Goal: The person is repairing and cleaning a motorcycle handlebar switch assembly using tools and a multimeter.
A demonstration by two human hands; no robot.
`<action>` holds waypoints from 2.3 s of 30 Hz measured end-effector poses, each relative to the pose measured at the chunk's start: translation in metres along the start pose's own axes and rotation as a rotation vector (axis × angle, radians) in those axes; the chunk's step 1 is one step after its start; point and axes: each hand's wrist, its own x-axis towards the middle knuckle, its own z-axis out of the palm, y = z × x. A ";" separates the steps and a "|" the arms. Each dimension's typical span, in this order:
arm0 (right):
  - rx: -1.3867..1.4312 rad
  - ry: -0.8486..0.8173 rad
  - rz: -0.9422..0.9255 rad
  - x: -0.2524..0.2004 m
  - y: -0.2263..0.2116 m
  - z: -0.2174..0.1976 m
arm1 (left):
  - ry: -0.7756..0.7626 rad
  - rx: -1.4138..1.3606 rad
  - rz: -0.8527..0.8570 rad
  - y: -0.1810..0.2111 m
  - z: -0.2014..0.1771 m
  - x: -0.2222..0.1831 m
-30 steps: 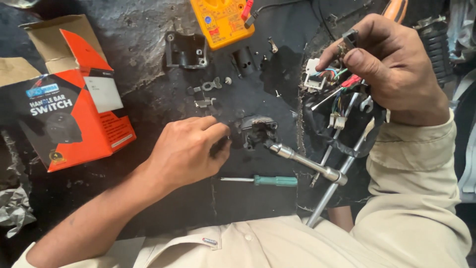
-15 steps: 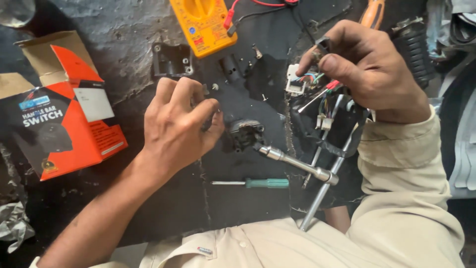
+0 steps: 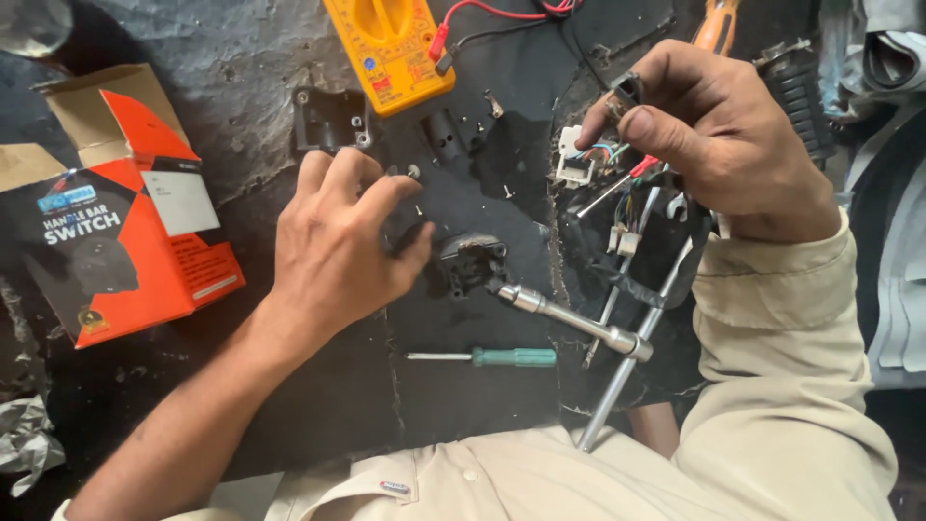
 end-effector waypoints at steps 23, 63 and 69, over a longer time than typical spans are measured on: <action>-0.056 -0.043 0.075 -0.003 -0.005 -0.026 | -0.457 -0.047 0.074 0.035 0.031 0.082; -0.812 -0.158 -0.356 0.004 -0.014 0.029 | -0.188 -0.962 -0.216 0.048 0.033 0.026; -0.569 -0.315 -0.311 0.007 -0.026 0.029 | -0.159 -0.839 -0.041 0.042 0.035 0.023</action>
